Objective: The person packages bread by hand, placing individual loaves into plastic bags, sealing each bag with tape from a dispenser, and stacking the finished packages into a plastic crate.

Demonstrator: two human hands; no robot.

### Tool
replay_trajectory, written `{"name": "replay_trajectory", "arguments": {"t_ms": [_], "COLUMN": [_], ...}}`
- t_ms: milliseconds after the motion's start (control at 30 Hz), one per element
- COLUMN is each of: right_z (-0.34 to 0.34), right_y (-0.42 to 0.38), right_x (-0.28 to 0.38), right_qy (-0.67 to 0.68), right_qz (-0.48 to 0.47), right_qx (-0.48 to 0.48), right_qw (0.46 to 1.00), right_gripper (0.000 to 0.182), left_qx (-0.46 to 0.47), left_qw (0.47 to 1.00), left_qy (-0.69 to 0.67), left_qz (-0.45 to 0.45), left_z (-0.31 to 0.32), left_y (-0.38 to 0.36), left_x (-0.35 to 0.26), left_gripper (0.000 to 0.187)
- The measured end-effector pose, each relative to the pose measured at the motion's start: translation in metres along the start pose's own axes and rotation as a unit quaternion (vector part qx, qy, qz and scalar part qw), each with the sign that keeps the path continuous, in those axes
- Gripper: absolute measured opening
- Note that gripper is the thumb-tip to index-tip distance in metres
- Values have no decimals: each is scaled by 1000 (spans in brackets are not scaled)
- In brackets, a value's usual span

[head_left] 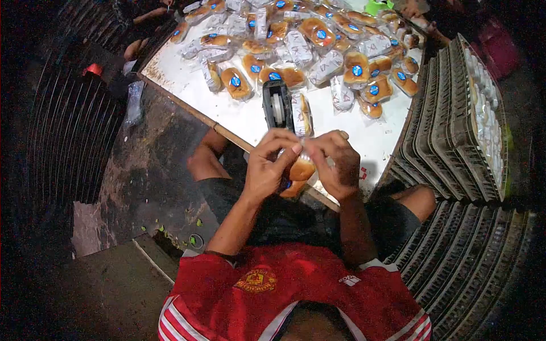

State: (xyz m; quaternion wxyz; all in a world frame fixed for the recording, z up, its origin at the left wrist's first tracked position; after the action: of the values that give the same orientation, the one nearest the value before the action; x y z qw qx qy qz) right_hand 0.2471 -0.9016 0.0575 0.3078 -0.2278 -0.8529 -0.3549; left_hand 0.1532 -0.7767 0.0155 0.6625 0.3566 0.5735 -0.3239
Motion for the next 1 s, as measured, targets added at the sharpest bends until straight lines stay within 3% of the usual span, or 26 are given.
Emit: {"name": "replay_trajectory", "arguments": {"t_ms": [67,100,200,233,333,367,400,467,567,633,667,733,800,867,900,967,1000], "right_z": [1,-3,4,12,34,39,46,66,102,113,112,109,107,104,106,110,107], "right_y": [2,4,0,0,-17,-25,-31,-47,-63,-63,-60,-52,-37,-21,-16,9,17], "right_x": [10,9,3,-1,-17,-22,-22,-29,-25,-7,-13,-19,-20,-20,-46,-66,-73], "right_qy": [67,102,42,-30,-51,3,106,308,479,538,525,496,470,414,379,103,-40], "right_qz": [-55,-51,-35,42,145,196,208,227,281,285,272,244,244,244,278,306,310], "right_qx": [22,20,-1,3,34,39,33,19,134,248,223,171,164,156,80,115,129], "right_qw": [996,993,999,999,988,980,972,924,821,753,775,815,832,863,879,939,941], "right_gripper": [19,18,18,6,21,25,23,20,49,77,77,75,75,76,64,51,47], "left_qx": [-56,-29,46,28,12,-25,-49,-77,-116,-91,-79,-41,45,39,35,24,18], "left_qw": [997,999,999,998,990,989,990,965,989,990,989,977,992,991,990,988,987], "left_qy": [-48,-28,28,31,-17,39,133,223,-64,-102,-119,98,65,90,102,133,148], "left_qz": [37,26,-3,-39,-140,-140,-2,118,63,44,35,182,98,94,91,71,62], "left_z": [-6,-5,-7,-12,-15,-19,-18,-18,-23,-23,-24,-27,-20,-31,-36,-43,-46], "left_y": [1,2,4,3,-4,-9,-10,-17,-25,-25,-25,-20,-19,-16,-15,-14,-13], "left_x": [-3,-1,7,19,40,39,9,-11,-5,2,4,-23,-12,-20,-22,-20,-20], "left_gripper": [12,13,15,18,15,18,16,13,32,47,54,68,69,68,67,67,67]}}
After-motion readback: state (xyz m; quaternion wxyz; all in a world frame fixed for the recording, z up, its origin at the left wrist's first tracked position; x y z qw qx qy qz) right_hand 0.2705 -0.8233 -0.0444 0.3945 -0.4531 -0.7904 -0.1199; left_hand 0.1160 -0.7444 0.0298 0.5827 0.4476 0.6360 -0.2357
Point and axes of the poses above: each hand's wrist, its own y-axis towards the middle knuckle, its own z-axis out of the palm, x = y × z, the point moved 9 cm from there along y, towards the middle knuckle, and after that the axes turned 1 degree about -y, right-handed, at the moved point
